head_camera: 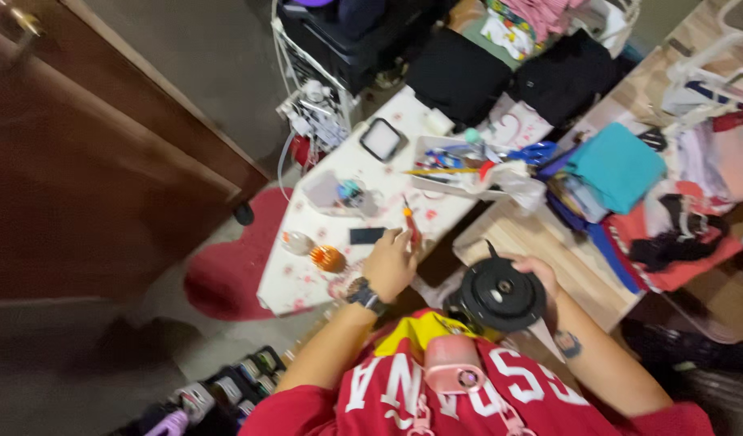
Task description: The person uses a screwdriver to remove screws from the base of a small black appliance. After removing the screws, the person lifts the base off and sets it aside. The person then picks up a small orange object and places it into a clear container on the table.
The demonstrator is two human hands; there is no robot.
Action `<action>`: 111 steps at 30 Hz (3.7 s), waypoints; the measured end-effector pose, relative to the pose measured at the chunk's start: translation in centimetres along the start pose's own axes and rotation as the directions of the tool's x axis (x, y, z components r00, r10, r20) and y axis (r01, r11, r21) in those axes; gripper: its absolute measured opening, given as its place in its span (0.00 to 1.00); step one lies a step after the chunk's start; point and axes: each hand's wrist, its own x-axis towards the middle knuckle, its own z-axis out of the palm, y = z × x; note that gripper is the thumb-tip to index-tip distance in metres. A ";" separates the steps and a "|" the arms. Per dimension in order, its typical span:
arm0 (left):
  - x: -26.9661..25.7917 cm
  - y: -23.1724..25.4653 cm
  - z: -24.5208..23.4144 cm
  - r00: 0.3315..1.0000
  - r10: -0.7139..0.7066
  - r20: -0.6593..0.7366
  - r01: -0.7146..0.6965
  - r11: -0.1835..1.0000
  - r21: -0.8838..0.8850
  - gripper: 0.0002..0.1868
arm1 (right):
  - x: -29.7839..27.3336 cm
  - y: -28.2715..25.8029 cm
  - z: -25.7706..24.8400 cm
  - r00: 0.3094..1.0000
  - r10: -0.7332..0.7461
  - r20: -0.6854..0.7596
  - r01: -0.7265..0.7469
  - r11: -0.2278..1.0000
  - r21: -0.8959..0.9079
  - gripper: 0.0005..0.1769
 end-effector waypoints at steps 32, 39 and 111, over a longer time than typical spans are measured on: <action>-21.5 12.4 -5.5 0.912 0.106 -0.396 -0.055 0.989 0.140 0.44 | -3.4 1.7 21.2 0.808 0.548 0.216 -0.566 0.824 0.027 0.30; -25.7 8.4 -6.7 0.839 -0.148 -0.524 0.040 0.976 -0.213 0.42 | -0.3 7.5 24.6 0.697 0.684 0.215 -0.677 0.727 -0.117 0.27; -20.2 -21.0 -58.8 0.331 -0.437 -0.836 -0.614 0.573 -0.543 0.14 | 35.1 28.9 47.7 0.934 -0.037 0.356 0.325 0.504 -0.800 0.19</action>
